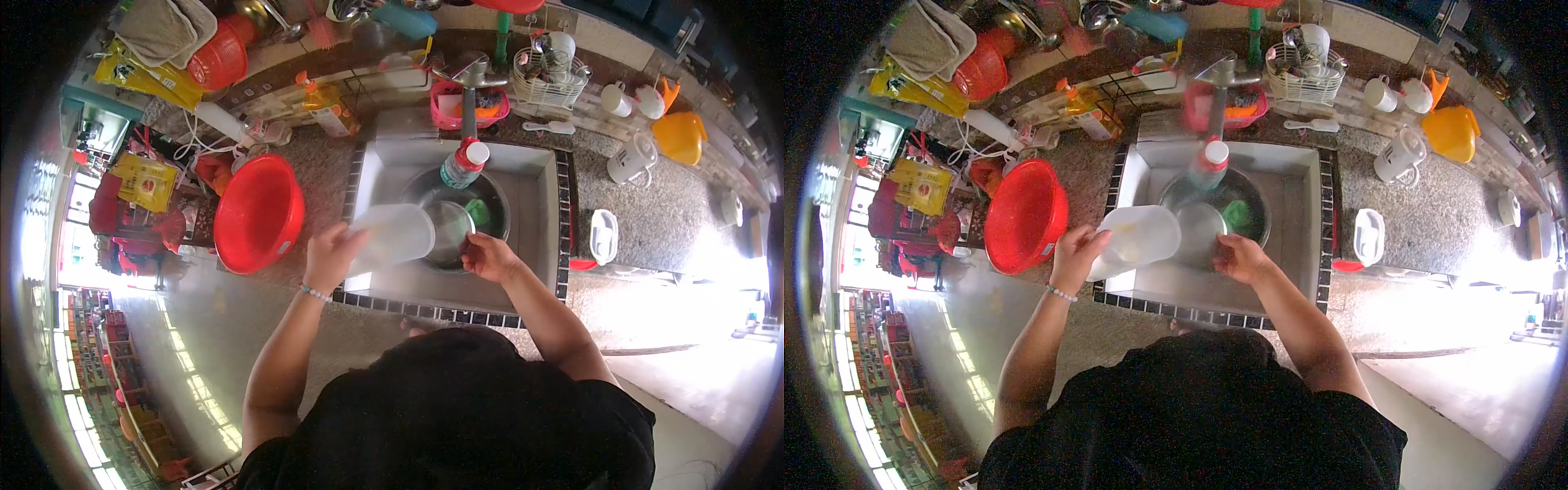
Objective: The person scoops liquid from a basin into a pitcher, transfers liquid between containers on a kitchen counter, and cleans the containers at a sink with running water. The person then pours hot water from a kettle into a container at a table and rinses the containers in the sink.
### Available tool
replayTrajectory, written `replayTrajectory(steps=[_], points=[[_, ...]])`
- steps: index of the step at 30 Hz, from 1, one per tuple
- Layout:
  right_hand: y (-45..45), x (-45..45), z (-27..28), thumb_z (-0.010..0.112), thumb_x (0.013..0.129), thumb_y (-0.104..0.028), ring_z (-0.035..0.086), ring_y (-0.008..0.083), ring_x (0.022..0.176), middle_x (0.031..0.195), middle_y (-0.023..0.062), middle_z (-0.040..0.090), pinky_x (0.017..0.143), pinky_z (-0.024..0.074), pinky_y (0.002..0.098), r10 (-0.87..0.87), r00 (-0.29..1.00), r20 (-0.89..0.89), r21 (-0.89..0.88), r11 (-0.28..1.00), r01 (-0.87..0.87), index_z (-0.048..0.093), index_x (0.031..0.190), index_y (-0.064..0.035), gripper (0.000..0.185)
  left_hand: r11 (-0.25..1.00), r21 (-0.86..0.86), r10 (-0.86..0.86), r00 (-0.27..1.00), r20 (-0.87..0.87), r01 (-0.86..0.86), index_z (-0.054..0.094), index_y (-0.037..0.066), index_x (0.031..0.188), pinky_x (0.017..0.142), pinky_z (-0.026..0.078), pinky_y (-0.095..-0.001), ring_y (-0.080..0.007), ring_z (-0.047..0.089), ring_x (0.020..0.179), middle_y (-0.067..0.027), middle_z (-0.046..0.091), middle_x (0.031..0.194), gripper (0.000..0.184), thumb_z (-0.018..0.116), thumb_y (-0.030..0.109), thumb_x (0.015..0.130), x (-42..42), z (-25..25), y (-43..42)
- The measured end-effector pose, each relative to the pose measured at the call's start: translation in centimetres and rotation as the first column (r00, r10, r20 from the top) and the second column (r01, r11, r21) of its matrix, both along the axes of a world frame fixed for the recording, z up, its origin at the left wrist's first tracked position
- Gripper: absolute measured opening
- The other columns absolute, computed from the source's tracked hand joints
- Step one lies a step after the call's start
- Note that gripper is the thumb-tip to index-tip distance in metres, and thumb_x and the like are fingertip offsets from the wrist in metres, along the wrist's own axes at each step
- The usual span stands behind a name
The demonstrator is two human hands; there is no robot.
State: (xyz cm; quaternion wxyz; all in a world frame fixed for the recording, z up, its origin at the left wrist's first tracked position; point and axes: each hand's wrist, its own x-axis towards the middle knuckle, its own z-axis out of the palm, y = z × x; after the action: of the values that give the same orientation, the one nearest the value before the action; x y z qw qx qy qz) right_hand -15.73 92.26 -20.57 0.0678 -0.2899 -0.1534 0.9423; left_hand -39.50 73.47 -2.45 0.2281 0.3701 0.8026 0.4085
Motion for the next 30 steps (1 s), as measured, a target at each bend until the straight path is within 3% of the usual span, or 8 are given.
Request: replayTrajectory(steps=[3, 6, 9, 12, 15, 21, 30], points=[[-0.9, -1.6, -0.1, 0.055, 0.091, -0.023, 0.057, 0.0194, 0.066, 0.08, 0.004, 0.059, 0.058, 0.0498, 0.0332, 0.004, 0.995, 0.099, 0.024, 1.0, -0.007, 0.058, 0.092, -0.0096, 0.013, 0.997, -0.038, -0.069, 0.963, -0.26, 0.061, 0.05, 0.004, 0.058, 0.044, 0.028, -0.0253, -0.004, 0.036, 0.05, 0.0033, 0.04, 0.05, 0.039, 0.071, 0.029, 0.079, 0.1, 0.9, 0.7], [-1.4, -2.6, 1.1, 0.055, 0.091, -0.025, 0.058, 0.02, 0.062, 0.075, 0.0083, 0.062, 0.058, 0.0499, 0.0312, -0.037, 0.977, 0.212, 0.027, 0.999, 0.032, 0.058, 0.084, -0.0081, 0.019, 0.997, -0.069, -0.066, 0.951, -0.302, 0.047, 0.052, 0.002, 0.059, 0.043, 0.032, -0.028, -0.0065, 0.04, 0.047, -0.0011, 0.044, 0.048, 0.042, 0.072, 0.034, 0.077, 0.4, 1.6, 1.1], [-1.3, -3.4, 0.7, 0.053, 0.093, -0.025, 0.057, 0.02, 0.061, 0.072, 0.0082, 0.06, 0.055, 0.049, 0.0312, -0.064, 0.965, 0.255, 0.053, 0.997, 0.052, 0.056, 0.083, -0.0077, 0.02, 0.979, -0.196, -0.122, 0.932, -0.342, 0.057, 0.07, 0.008, 0.078, 0.049, 0.044, -0.034, -0.0206, 0.058, 0.05, -0.0084, 0.06, 0.057, 0.037, 0.071, 0.045, 0.074, 0.2, 2.3, 1.3], [-1.4, -3.7, 0.4, 0.053, 0.093, -0.025, 0.056, 0.0194, 0.058, 0.072, 0.0073, 0.059, 0.054, 0.0479, 0.0313, -0.057, 0.963, 0.265, 0.068, 0.997, 0.041, 0.056, 0.082, -0.008, 0.021, 0.956, -0.286, -0.189, 0.88, -0.436, 0.064, 0.069, 0.009, 0.076, 0.051, 0.045, -0.0362, -0.0262, 0.06, 0.053, -0.011, 0.061, 0.06, 0.039, 0.069, 0.048, 0.074, -0.6, 2.0, 1.6], [-1.7, -4.0, -0.3, 0.054, 0.093, -0.026, 0.055, 0.0184, 0.056, 0.071, 0.0067, 0.059, 0.053, 0.0467, 0.0313, -0.02, 0.949, 0.314, 0.065, 0.998, -0.001, 0.056, 0.082, -0.0085, 0.021, 0.967, -0.244, -0.168, 0.897, -0.409, 0.07, 0.068, 0.009, 0.073, 0.054, 0.046, -0.0395, -0.0309, 0.06, 0.058, -0.0139, 0.062, 0.063, 0.041, 0.067, 0.05, 0.073, -0.3, 2.1, 2.2], [-2.3, -4.7, -1.2, 0.054, 0.093, -0.027, 0.053, 0.0165, 0.053, 0.07, 0.0057, 0.058, 0.051, 0.0453, 0.031, -0.003, 0.947, 0.322, 0.092, 0.995, -0.028, 0.056, 0.08, -0.0086, 0.022, 0.936, -0.352, -0.181, 0.876, -0.447, 0.013, 0.066, 0.009, 0.07, 0.059, 0.047, -0.0421, -0.034, 0.061, 0.064, -0.0167, 0.062, 0.066, 0.042, 0.065, 0.051, 0.073, 0.0, 1.5, 3.7], [-1.2, -4.6, -1.7, 0.052, 0.094, -0.027, 0.049, 0.0151, 0.052, 0.068, 0.0042, 0.055, 0.048, 0.0429, 0.029, -0.041, 0.949, 0.313, 0.038, 0.999, 0.031, 0.056, 0.079, -0.0103, 0.023, 0.952, -0.292, -0.201, 0.915, -0.35, 0.097, 0.068, 0.01, 0.073, 0.057, 0.047, -0.0402, -0.0326, 0.062, 0.062, -0.016, 0.063, 0.066, 0.039, 0.066, 0.05, 0.073, 1.0, 1.2, 4.7]])
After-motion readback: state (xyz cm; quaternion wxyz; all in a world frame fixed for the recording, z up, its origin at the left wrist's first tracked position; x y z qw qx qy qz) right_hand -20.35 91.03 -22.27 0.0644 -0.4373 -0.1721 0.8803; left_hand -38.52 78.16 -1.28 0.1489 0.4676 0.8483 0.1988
